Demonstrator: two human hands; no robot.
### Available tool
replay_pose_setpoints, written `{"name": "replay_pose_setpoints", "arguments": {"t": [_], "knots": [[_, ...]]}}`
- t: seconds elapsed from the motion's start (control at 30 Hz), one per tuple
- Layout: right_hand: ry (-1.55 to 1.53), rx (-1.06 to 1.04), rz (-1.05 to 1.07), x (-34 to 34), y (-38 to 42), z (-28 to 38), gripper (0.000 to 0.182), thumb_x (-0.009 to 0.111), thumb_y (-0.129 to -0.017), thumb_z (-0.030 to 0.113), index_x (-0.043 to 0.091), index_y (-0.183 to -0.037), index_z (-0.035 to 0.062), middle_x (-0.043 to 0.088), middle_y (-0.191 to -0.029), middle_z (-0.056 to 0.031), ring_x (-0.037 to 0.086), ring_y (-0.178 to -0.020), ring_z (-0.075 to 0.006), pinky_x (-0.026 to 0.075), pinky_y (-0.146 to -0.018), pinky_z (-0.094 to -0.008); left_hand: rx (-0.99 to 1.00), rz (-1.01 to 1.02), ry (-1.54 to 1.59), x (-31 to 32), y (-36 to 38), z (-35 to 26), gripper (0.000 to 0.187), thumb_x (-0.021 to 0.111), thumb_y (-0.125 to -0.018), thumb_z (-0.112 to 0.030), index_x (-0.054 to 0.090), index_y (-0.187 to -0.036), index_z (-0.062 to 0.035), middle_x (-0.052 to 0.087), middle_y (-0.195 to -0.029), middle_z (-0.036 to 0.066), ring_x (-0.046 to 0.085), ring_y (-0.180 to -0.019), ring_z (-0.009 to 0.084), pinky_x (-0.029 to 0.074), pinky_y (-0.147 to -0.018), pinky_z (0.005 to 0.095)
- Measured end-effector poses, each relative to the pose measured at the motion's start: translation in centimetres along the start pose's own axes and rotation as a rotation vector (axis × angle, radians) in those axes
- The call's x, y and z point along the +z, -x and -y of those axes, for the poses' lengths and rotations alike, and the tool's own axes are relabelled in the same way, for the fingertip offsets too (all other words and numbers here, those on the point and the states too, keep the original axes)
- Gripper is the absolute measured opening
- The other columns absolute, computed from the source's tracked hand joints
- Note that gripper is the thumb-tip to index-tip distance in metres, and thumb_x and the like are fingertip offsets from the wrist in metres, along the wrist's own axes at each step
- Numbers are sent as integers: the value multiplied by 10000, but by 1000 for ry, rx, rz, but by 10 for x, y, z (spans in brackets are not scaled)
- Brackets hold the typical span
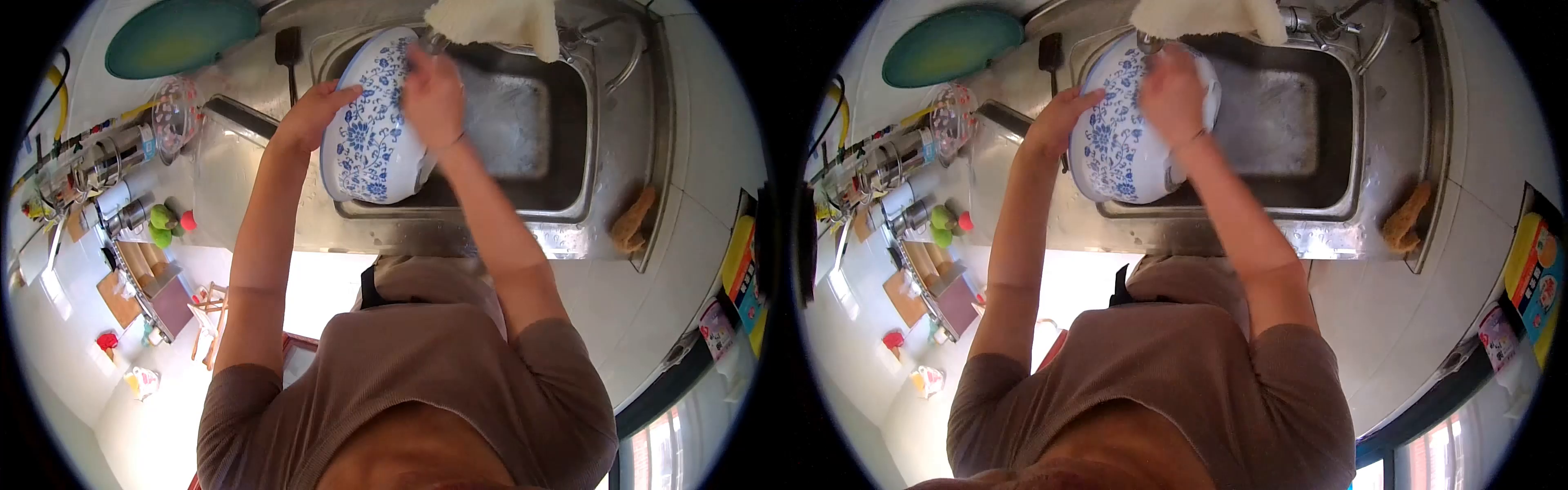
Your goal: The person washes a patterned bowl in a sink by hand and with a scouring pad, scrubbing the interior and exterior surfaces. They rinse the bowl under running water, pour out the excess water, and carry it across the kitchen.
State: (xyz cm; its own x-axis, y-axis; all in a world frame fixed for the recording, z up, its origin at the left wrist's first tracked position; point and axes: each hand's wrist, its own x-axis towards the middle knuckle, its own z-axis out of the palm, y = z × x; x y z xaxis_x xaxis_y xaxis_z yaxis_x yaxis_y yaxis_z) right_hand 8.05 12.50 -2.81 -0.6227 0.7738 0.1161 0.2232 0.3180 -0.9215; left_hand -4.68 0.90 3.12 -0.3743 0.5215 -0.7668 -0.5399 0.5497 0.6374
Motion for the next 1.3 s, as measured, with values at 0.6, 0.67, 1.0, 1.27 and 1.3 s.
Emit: {"name": "replay_pose_setpoints", "arguments": {"t": [0.6,0.67,1.0,1.27,1.3], "knots": [[292,-119,423,84,-90,-48,213,556,-703,186,656,-715,-1,640,-837,-177,615,-794,-329,471,-741,-431,77,-115,-72,7,2,4,293,561,-864,-141,549,-1091,44,649,-912,105,631,-766,162,519,-676,279],[486,-453,223,75,-55,-2,215,549,-711,164,646,-752,-24,634,-904,-177,596,-852,-329,462,-776,-410,67,-96,-40,5,-1,9,303,569,-860,-146,546,-1096,43,649,-918,106,632,-769,165,519,-681,278],[33,-230,271,19,-21,35,187,549,-734,55,583,-914,18,624,-851,-186,580,-799,-354,469,-729,-418,180,-46,-87,-6,-4,15,251,554,-851,-162,578,-1019,23,640,-863,71,609,-726,116,492,-647,233],[-25,-176,115,58,-63,-17,72,625,-681,63,588,-723,18,608,-822,-131,571,-796,-335,463,-725,-386,210,-38,-59,-1,3,17,210,561,-810,-94,588,-979,29,634,-810,61,602,-679,113,493,-620,241],[-61,-65,239,54,-71,-17,59,627,-671,58,583,-683,21,607,-852,-124,568,-820,-322,458,-744,-374,210,-43,-26,0,3,16,213,561,-809,-92,587,-979,34,635,-811,63,605,-683,116,495,-622,241]]}}
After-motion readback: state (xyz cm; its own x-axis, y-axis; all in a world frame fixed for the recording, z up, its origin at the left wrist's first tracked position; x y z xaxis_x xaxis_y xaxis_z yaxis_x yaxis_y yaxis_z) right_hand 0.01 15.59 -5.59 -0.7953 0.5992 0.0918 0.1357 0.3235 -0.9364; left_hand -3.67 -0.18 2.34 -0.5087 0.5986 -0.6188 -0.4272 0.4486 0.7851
